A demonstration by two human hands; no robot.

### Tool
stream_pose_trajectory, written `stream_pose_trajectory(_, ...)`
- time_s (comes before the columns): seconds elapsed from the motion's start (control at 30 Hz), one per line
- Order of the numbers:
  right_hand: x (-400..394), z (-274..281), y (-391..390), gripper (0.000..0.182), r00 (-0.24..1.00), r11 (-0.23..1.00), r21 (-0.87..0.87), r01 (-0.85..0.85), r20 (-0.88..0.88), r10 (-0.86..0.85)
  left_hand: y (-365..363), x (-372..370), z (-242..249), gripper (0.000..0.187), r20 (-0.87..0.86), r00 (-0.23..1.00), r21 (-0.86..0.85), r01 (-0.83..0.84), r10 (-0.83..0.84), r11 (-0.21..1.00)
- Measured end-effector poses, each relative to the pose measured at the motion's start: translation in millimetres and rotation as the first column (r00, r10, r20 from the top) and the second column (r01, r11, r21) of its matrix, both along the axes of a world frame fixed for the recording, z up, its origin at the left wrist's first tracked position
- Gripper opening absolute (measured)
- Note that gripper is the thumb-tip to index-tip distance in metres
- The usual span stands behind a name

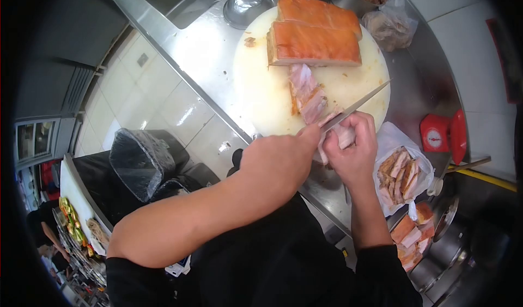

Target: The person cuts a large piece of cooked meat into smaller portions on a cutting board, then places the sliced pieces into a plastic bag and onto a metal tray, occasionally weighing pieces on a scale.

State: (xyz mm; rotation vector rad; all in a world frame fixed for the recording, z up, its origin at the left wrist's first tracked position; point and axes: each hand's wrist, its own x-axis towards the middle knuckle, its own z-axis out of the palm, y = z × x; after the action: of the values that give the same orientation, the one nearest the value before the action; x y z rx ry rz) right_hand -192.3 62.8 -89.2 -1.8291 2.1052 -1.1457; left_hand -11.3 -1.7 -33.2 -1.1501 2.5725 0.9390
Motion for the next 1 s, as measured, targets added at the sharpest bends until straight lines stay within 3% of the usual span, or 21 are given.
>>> stream_pose_trajectory(0.17,5.5,-2.4,3.7,0.03,0.998,0.999,0.02,0.043,-0.035,-0.042,15.0,52.3,9.2,0.022,-0.107,0.994,-0.017,0.023,-0.025,1.0)
stream_pose_trajectory(0.27,7.2,-1.8,4.5,0.03,0.999,1.0,0.021,-0.001,0.049,0.0,20.3,80.3,44.8,0.023,0.252,0.967,0.128,0.007,-0.039,0.992)
stream_pose_trajectory(0.37,6.8,-5.1,3.2,0.03,1.0,1.0,-0.005,-0.012,0.018,0.012,15.9,55.8,9.7,0.021,0.059,0.998,0.047,-0.008,0.005,0.999)
stream_pose_trajectory(0.47,3.8,-4.7,6.8,0.03,0.999,0.999,0.035,-0.021,0.025,0.02,4.2,8.8,-17.9,0.018,-0.02,1.0,-0.033,0.002,-0.003,0.999)
stream_pose_trajectory(0.57,3.7,-7.3,6.4,0.03,1.0,1.0,0.008,-0.021,0.0,0.021,7.0,34.9,-13.9,0.016,-0.095,0.995,-0.012,0.042,-0.043,0.999)
stream_pose_trajectory(0.63,4.1,-7.0,5.6,0.03,1.0,1.0,0.013,-0.011,0.029,0.01,14.4,73.4,10.4,0.02,0.148,0.988,0.132,0.017,-0.036,0.991)
stream_pose_trajectory(0.73,2.6,-7.9,6.2,0.03,0.998,1.0,0.02,-0.011,0.058,0.009,24.0,95.4,23.8,0.022,0.359,0.931,0.187,-0.007,-0.061,0.982)
stream_pose_trajectory(0.87,4.3,-7.3,5.0,0.029,0.998,1.0,-0.007,-0.019,0.064,0.02,-1.2,52.9,-12.2,0.024,0.186,0.982,0.218,-0.001,-0.04,0.976)
stream_pose_trajectory(0.97,-6.8,-17.8,10.4,0.043,0.979,0.996,0.045,-0.074,0.193,0.064,-20.7,50.2,-24.8,0.033,0.118,0.992,0.286,0.003,-0.039,0.958)
stream_pose_trajectory(1.0,-1.0,-11.6,10.6,0.049,0.988,0.994,0.028,-0.109,0.116,0.105,-33.7,55.0,-23.4,0.035,0.093,0.995,0.314,0.011,-0.042,0.949)
